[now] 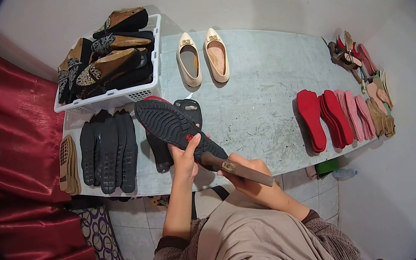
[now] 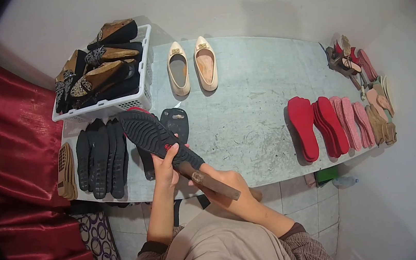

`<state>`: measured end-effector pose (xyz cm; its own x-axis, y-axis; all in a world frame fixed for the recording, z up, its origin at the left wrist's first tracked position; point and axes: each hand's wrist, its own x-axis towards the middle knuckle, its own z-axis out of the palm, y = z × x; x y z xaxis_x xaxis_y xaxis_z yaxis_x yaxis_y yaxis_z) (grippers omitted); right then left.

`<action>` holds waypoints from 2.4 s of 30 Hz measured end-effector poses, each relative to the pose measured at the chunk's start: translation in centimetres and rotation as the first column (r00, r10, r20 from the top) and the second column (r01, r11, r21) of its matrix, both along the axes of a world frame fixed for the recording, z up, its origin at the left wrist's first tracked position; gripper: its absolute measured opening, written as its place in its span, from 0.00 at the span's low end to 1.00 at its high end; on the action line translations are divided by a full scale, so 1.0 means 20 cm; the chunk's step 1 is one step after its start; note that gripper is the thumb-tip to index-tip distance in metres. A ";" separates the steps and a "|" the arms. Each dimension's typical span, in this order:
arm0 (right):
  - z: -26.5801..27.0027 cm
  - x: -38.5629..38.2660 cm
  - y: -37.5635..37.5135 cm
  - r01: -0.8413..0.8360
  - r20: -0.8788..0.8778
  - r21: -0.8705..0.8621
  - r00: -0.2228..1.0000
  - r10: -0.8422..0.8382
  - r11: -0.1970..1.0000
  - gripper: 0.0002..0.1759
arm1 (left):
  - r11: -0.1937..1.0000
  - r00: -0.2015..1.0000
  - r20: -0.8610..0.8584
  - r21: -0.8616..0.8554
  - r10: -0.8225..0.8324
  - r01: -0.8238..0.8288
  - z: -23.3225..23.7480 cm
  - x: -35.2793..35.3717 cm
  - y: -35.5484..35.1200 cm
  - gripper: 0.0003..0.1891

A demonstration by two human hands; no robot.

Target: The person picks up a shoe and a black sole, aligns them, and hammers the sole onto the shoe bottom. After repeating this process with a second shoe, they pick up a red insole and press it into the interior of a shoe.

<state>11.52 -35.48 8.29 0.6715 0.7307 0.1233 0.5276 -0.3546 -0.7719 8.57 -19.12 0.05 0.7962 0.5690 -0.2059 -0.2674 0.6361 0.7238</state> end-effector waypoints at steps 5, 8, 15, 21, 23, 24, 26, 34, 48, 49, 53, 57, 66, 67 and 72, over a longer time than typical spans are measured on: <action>-0.04 0.01 0.03 -0.020 0.134 -0.048 0.991 0.027 0.999 0.13 | 0.994 1.000 -0.026 0.111 -0.011 0.013 -0.04 0.02 -0.02 0.26; -0.05 0.00 0.03 -0.014 0.134 -0.026 0.991 0.017 1.000 0.12 | 0.997 0.999 -0.036 0.069 -0.030 0.032 -0.03 -0.01 -0.03 0.27; 0.03 0.00 0.01 0.017 0.114 0.142 0.993 -0.033 0.990 0.12 | 0.996 0.993 -0.078 -0.026 -0.085 0.084 0.02 -0.01 -0.02 0.30; 0.00 0.04 0.05 0.031 0.235 0.158 0.970 -0.068 0.987 0.11 | 0.941 0.982 -0.105 0.286 -0.155 0.179 -0.13 0.00 -0.06 0.30; 0.01 0.05 0.05 0.033 0.239 0.146 0.969 -0.068 0.989 0.11 | 0.930 0.981 -0.107 0.316 -0.160 0.186 -0.12 0.00 -0.09 0.31; 0.01 0.05 0.05 0.039 0.240 0.131 0.968 -0.070 0.991 0.10 | 0.918 0.979 -0.112 0.344 -0.168 0.197 -0.10 0.00 -0.10 0.31; 0.01 0.04 0.05 0.036 0.230 0.179 0.970 -0.077 0.983 0.10 | 0.989 0.984 -0.092 0.001 -0.150 0.151 -0.10 0.01 -0.11 0.32; 0.01 0.05 0.06 0.041 0.237 0.242 0.966 -0.100 0.969 0.10 | 0.831 0.882 -0.364 0.355 -0.299 0.428 -0.21 0.00 -0.06 0.38; -0.03 0.07 0.12 0.032 0.275 0.297 0.954 -0.118 0.954 0.10 | 0.825 0.922 -0.356 0.467 -0.154 0.318 -0.25 -0.03 -0.07 0.40; -0.04 0.06 0.13 0.053 0.304 0.344 0.938 -0.164 0.938 0.10 | 0.790 0.935 -0.320 0.529 -0.153 0.310 -0.27 -0.03 -0.07 0.40; -0.01 0.09 0.14 0.074 0.263 0.303 0.952 -0.158 0.950 0.12 | 0.758 0.889 -0.412 0.511 -0.198 0.406 -0.27 -0.04 -0.07 0.41; -0.02 0.12 0.16 0.062 0.297 0.279 0.943 -0.148 0.958 0.09 | 0.689 0.884 -0.426 0.582 -0.194 0.432 -0.18 -0.01 -0.07 0.41; 0.03 0.14 0.13 0.142 0.114 0.283 0.977 -0.180 0.948 0.07 | 0.882 0.922 -0.165 0.272 -0.351 0.384 -0.05 -0.02 -0.09 0.31; 0.03 0.15 0.13 0.113 0.142 0.269 0.978 -0.155 0.957 0.08 | 0.896 0.921 -0.134 0.219 -0.365 0.387 -0.03 -0.03 -0.09 0.29; 0.00 0.15 0.11 0.097 0.257 0.238 0.953 -0.159 0.966 0.08 | 0.881 0.943 -0.079 0.337 -0.325 0.332 -0.04 -0.02 -0.10 0.25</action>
